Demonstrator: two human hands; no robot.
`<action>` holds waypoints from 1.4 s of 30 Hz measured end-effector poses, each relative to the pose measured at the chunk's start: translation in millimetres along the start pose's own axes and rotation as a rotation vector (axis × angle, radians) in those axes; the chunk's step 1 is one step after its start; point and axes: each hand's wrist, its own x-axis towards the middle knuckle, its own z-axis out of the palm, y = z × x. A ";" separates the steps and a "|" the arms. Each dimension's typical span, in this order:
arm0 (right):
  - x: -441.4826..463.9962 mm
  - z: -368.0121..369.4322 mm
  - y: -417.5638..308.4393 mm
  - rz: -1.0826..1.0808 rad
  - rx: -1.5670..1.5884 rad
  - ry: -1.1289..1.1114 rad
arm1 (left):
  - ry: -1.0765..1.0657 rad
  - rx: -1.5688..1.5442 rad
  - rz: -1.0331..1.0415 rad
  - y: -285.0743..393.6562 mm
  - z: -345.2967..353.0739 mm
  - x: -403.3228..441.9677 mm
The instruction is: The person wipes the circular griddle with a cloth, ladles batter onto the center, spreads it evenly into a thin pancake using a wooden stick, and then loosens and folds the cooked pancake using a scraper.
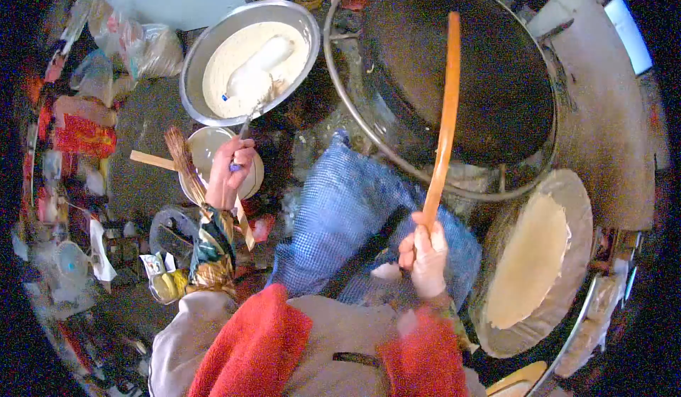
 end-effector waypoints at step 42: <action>155.9 -176.5 3.0 -0.379 -0.770 0.617 | -0.564 1.092 -0.040 -125.6 238.3 -49.2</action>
